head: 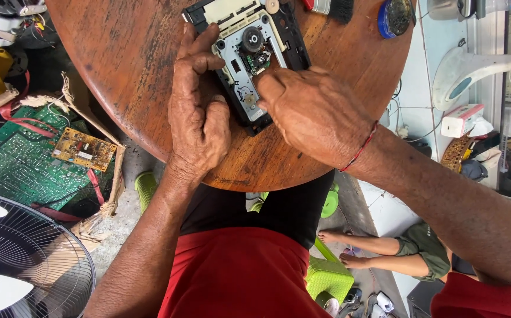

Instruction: The person uses a screwdriver to remove screws from a disassembled electronic device, likely a VCR or DVD player, placed on a wooden table. They then use a small orange tool to manipulate internal components and wires before continuing to unscrew parts of the device.

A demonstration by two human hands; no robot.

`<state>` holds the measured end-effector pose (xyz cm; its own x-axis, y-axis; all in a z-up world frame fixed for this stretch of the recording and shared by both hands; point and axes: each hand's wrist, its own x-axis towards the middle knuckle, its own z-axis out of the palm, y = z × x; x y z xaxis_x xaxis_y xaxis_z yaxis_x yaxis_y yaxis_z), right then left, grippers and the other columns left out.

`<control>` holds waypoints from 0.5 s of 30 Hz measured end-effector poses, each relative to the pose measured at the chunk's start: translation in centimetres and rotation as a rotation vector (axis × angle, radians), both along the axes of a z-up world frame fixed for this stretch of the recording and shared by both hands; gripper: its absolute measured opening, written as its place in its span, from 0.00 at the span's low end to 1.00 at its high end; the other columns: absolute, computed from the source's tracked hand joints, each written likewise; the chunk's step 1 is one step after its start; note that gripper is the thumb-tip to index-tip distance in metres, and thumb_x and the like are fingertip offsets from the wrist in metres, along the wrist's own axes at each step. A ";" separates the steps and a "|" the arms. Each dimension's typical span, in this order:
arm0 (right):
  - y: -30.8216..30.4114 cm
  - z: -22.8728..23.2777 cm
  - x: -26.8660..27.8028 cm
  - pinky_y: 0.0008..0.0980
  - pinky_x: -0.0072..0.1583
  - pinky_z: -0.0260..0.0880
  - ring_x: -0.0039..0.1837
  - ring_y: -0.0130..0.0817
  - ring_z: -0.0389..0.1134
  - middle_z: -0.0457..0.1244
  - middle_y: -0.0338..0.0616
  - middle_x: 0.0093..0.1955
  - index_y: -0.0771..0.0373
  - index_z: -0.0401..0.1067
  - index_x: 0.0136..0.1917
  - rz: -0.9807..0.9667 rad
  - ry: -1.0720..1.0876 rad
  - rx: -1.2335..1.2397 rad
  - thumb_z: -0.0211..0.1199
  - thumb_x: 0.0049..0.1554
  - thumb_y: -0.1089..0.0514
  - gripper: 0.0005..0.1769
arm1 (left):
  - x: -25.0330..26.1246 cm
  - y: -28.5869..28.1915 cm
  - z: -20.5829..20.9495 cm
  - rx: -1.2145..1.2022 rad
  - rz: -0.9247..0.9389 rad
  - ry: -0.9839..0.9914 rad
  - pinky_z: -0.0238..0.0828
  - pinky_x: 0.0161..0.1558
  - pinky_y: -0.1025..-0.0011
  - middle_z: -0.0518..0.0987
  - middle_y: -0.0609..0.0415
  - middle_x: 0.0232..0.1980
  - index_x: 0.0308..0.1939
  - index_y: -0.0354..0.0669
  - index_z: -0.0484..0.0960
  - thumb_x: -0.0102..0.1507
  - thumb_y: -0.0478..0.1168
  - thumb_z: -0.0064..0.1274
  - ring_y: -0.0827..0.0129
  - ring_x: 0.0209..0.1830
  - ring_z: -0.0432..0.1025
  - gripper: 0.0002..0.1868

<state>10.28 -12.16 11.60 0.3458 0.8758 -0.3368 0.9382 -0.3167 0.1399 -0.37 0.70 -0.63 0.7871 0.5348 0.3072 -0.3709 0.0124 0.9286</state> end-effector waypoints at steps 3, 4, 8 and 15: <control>0.1 -0.3 -0.1 0.45 0.50 0.70 0.47 0.45 0.68 0.62 0.47 0.50 0.60 0.67 0.55 0.129 0.025 -0.029 0.63 0.50 0.67 0.19 | -0.2 0.2 0.3 0.011 0.002 0.006 0.36 0.89 0.37 0.64 0.42 0.78 0.59 0.40 0.67 0.65 0.35 0.34 0.45 0.88 0.38 0.19; 0.1 -0.2 0.1 0.45 0.50 0.68 0.48 0.45 0.66 0.59 0.47 0.50 0.61 0.67 0.55 0.141 0.060 -0.001 0.63 0.51 0.68 0.18 | -0.2 0.3 0.3 0.013 0.000 0.010 0.37 0.89 0.38 0.64 0.42 0.78 0.59 0.40 0.67 0.66 0.35 0.34 0.44 0.88 0.39 0.18; -0.1 -0.5 0.4 0.47 0.49 0.67 0.46 0.50 0.65 0.57 0.47 0.49 0.62 0.68 0.55 0.131 0.116 0.147 0.59 0.57 0.68 0.12 | -0.2 0.3 0.2 -0.003 -0.007 0.005 0.39 0.88 0.38 0.64 0.42 0.78 0.60 0.40 0.67 0.68 0.37 0.35 0.45 0.88 0.40 0.17; -0.9 -1.2 0.3 0.48 0.46 0.68 0.41 0.45 0.63 0.56 0.46 0.43 0.64 0.67 0.51 0.107 0.129 0.148 0.56 0.66 0.64 0.01 | 0.0 0.4 0.5 -0.023 0.034 -0.013 0.41 0.89 0.42 0.63 0.41 0.78 0.57 0.37 0.68 0.70 0.37 0.36 0.46 0.87 0.47 0.13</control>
